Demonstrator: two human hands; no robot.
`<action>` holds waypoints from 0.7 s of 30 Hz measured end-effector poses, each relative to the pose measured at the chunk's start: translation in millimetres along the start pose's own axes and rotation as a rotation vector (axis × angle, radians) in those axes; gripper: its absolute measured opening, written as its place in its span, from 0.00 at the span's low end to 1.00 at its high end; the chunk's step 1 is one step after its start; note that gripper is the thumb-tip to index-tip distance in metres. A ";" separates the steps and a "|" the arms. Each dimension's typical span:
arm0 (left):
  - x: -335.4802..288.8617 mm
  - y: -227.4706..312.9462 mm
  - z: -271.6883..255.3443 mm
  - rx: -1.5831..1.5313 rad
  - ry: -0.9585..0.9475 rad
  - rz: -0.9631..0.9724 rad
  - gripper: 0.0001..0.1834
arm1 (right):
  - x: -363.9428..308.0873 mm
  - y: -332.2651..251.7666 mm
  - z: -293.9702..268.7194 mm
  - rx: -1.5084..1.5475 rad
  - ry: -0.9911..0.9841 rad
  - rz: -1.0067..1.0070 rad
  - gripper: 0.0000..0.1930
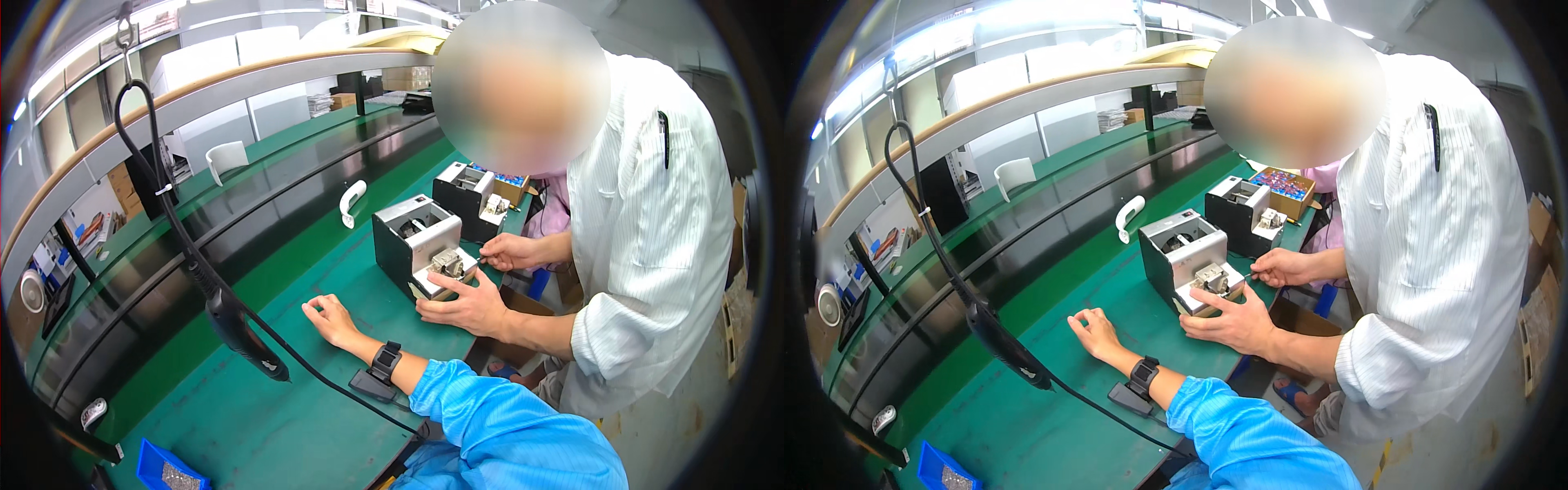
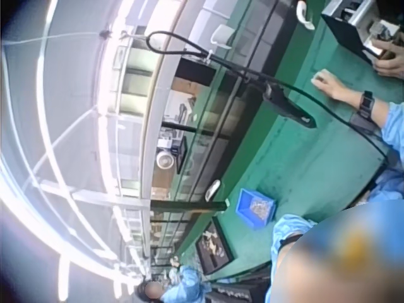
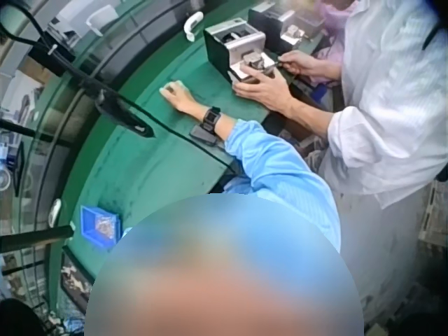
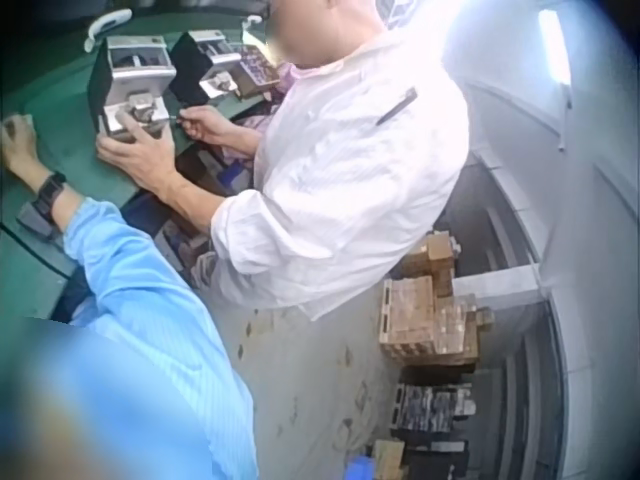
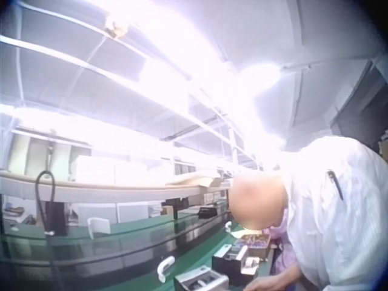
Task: Assembling the internal PCB and external plastic casing of a handheld electronic device using an electric screwdriver.
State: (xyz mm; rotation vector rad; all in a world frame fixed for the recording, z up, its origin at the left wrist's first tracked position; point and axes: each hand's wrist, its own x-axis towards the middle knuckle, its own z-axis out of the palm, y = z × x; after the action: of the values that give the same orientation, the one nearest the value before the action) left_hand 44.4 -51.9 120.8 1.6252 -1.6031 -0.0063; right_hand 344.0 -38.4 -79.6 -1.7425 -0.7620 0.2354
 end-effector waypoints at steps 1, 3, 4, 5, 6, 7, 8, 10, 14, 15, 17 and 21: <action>0.1 -3.1 1.7 -0.014 -0.005 0.018 0.18 | -1.0 -0.5 -0.8 -0.004 -0.009 0.004 0.20; 0.3 -9.6 5.2 -0.044 -0.014 0.056 0.19 | -2.0 0.6 -0.4 -0.007 0.009 -0.015 0.19; 0.9 -12.0 7.0 -0.061 -0.019 0.075 0.20 | -2.0 1.1 -0.2 -0.006 0.032 -0.030 0.19; 1.5 -14.5 8.7 -0.077 -0.023 0.094 0.20 | -0.7 1.8 -0.8 -0.008 0.030 -0.031 0.19; 2.0 -17.0 10.4 -0.092 -0.027 0.113 0.21 | 1.4 2.7 -2.1 -0.020 0.012 -0.019 0.19; 2.9 -17.2 13.2 -0.108 -0.026 0.127 0.21 | 1.6 2.8 -0.7 -0.029 -0.010 -0.005 0.19; 3.5 -17.0 16.1 -0.121 -0.025 0.139 0.21 | 1.6 2.0 0.6 -0.027 -0.021 -0.007 0.19; 5.4 -11.5 23.2 -0.132 -0.011 0.143 0.22 | 3.1 -2.8 8.5 0.000 0.002 -0.046 0.19; 1.9 6.4 41.0 -0.078 0.074 0.065 0.24 | 13.7 17.1 12.3 -0.060 -0.053 -0.129 0.15; 0.4 9.1 44.3 -0.062 0.093 0.054 0.25 | 28.2 61.2 15.0 -0.053 0.038 -0.149 0.13; 15.8 41.7 70.1 0.048 0.168 -0.058 0.26 | 10.9 21.0 6.6 0.147 -0.269 -0.097 0.10; 25.6 23.0 77.3 0.267 0.276 0.200 0.31 | 32.4 91.5 0.9 0.713 -0.059 0.036 0.15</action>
State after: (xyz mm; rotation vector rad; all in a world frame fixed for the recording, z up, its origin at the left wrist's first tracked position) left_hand -11.2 -110.8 96.3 1.5736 -1.5899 0.5350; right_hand 402.2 -29.9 -156.9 -1.0756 -0.5885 0.5163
